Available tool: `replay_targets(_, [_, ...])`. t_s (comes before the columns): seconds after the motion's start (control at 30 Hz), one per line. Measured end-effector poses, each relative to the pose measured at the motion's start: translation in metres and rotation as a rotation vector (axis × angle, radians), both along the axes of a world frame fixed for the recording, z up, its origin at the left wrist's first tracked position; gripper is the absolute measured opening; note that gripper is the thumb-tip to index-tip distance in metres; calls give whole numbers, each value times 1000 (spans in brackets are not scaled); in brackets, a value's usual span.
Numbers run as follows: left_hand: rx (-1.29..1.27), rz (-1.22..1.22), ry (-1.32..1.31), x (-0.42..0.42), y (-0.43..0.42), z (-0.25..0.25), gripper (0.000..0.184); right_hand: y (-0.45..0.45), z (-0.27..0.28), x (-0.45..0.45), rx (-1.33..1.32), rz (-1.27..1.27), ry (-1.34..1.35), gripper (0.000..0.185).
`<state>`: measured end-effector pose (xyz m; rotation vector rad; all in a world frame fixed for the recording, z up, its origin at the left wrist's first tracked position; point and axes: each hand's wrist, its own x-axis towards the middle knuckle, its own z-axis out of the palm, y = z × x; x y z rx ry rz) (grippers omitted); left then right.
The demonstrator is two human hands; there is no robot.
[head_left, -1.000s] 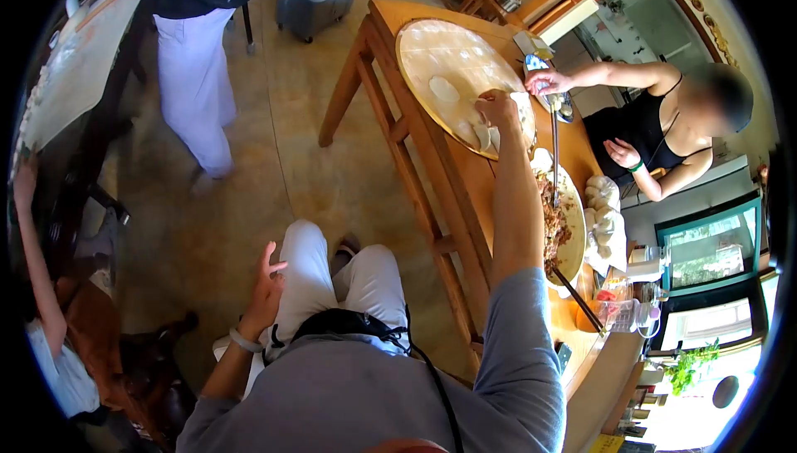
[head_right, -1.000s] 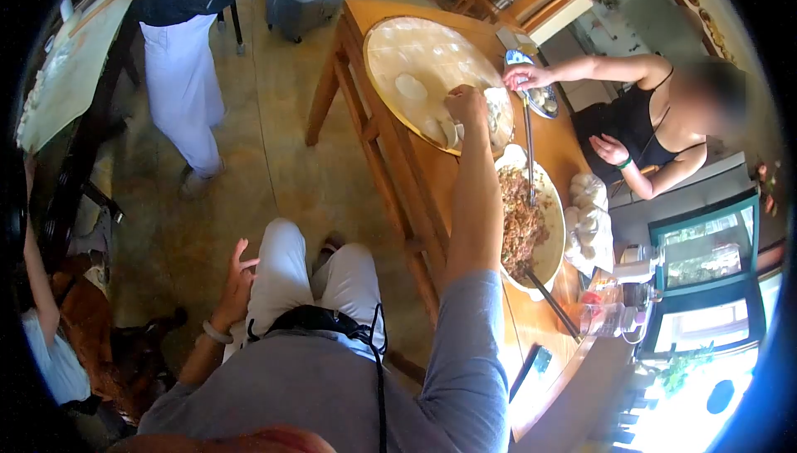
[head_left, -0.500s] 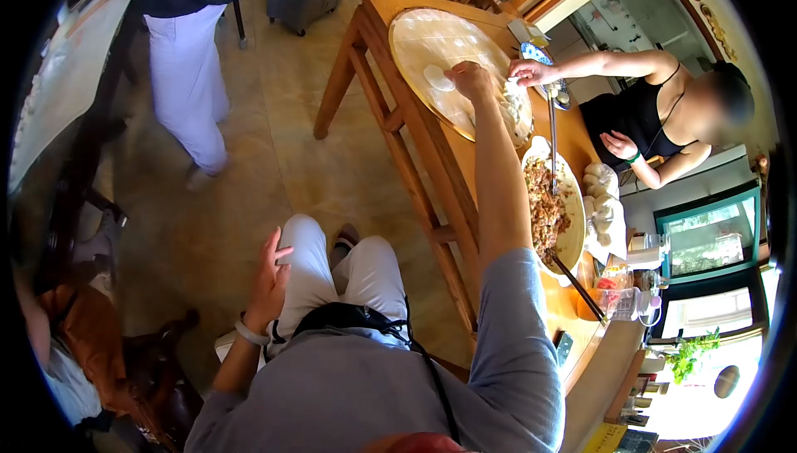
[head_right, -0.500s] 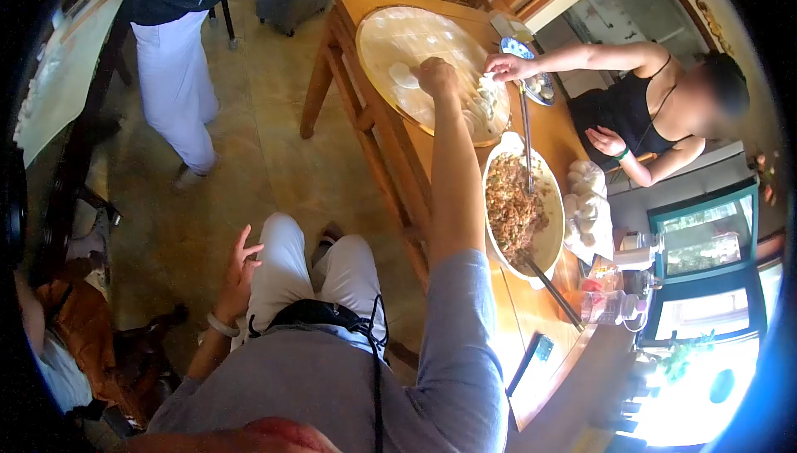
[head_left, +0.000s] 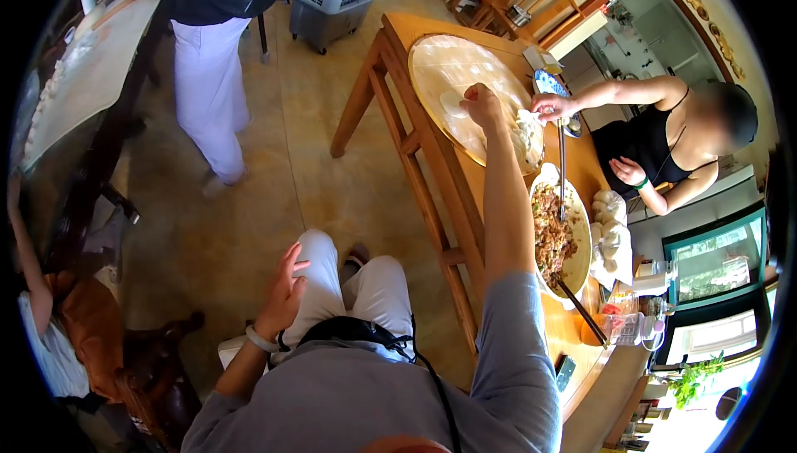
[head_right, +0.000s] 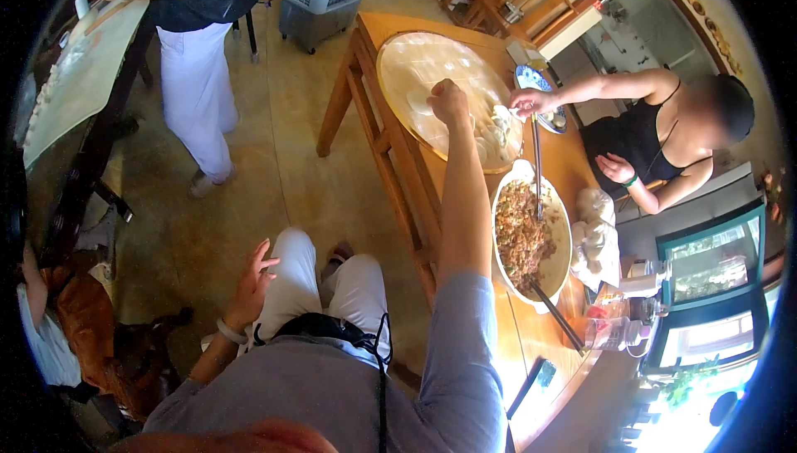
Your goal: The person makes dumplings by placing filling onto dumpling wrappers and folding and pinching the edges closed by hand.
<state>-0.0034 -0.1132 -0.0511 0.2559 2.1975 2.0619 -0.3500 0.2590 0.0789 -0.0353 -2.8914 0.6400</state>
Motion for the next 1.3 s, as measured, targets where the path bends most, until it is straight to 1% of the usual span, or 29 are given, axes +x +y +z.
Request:
replay_targets(0.07, [16, -29, 19, -1, 4, -3, 53, 7, -9, -2, -208, 19, 61, 28])
replay_targets(0.1, [34, -47, 28, -5, 6, -9, 52, -3, 2, 8, -320, 10, 36, 28])
replay_targets(0.13, [53, -64, 31, -7, 7, -11, 50, -17, 15, 28, -556, 72, 8, 27])
replay_targets(0.2, [265, -129, -84, -21, 16, -2, 49, -44, 35, 63, -737, 125, 39, 25])
replay_targets(0.3, [625, -183, -274, -64, 42, 22, 53, -73, 43, 111, -964, 306, 35, 25])
replay_targets(0.33, [669, -195, -204, -78, 54, 38, 53, -84, 44, 129, -1029, 294, -13, 25])
replay_targets(0.37, [712, -208, -137, -90, 66, 54, 54, -89, 41, 143, -1073, 362, -57, 20])
replay_targets(0.4, [801, -205, -138, -102, 77, 65, 54, -99, 40, 163, -1242, 464, -118, 21])
replay_targets(0.43, [899, -180, -185, -111, 86, 74, 50, -106, 36, 179, -1305, 471, -166, 22])
replay_targets(0.47, [887, -203, -190, -114, 90, 81, 47, -110, 31, 195, -1368, 472, -215, 23])
replay_targets(0.53, [857, -254, -194, -114, 93, 96, 42, -111, 22, 224, -1378, 464, -277, 25])
replay_targets(0.57, [862, -223, -225, -109, 94, 99, 29, -110, 17, 237, -1352, 446, -292, 26])
replay_targets(0.67, [695, -200, -193, -95, 96, 84, 21, -107, 8, 269, -1366, 444, -277, 26])
replay_targets(0.7, [710, -185, -167, -88, 98, 89, 17, -106, 6, 276, -1425, 392, -326, 26])
replay_targets(0.77, [571, -203, -75, -82, 100, 91, 18, -104, 3, 290, -1543, 287, -419, 26])
replay_targets(0.8, [502, -215, -22, -80, 102, 93, 18, -102, -2, 295, -1553, 280, -434, 26])
replay_targets(0.87, [486, -247, -7, -75, 109, 98, 16, -96, -13, 301, -1577, 271, -458, 27])
replay_targets(1.0, [383, -284, 15, -73, 121, 103, 15, -86, -19, 312, -1544, 268, -381, 19])
replay_targets(1.03, [353, -283, 30, -73, 124, 103, 15, -85, -18, 315, -1566, 221, -332, 14])
replay_targets(1.13, [364, -312, -9, -67, 134, 105, 17, -75, -23, 318, -1578, 252, -197, 12])
replay_targets(1.23, [341, -304, 43, -62, 146, 104, 17, -70, -22, 323, -1428, 218, -46, 11])
replay_targets(1.27, [380, -327, 3, -61, 150, 102, 18, -66, -23, 324, -1400, 227, -7, 9])
replay_targets(1.3, [401, -351, -116, -59, 151, 106, 20, -63, -24, 324, -1322, 226, 49, 9])
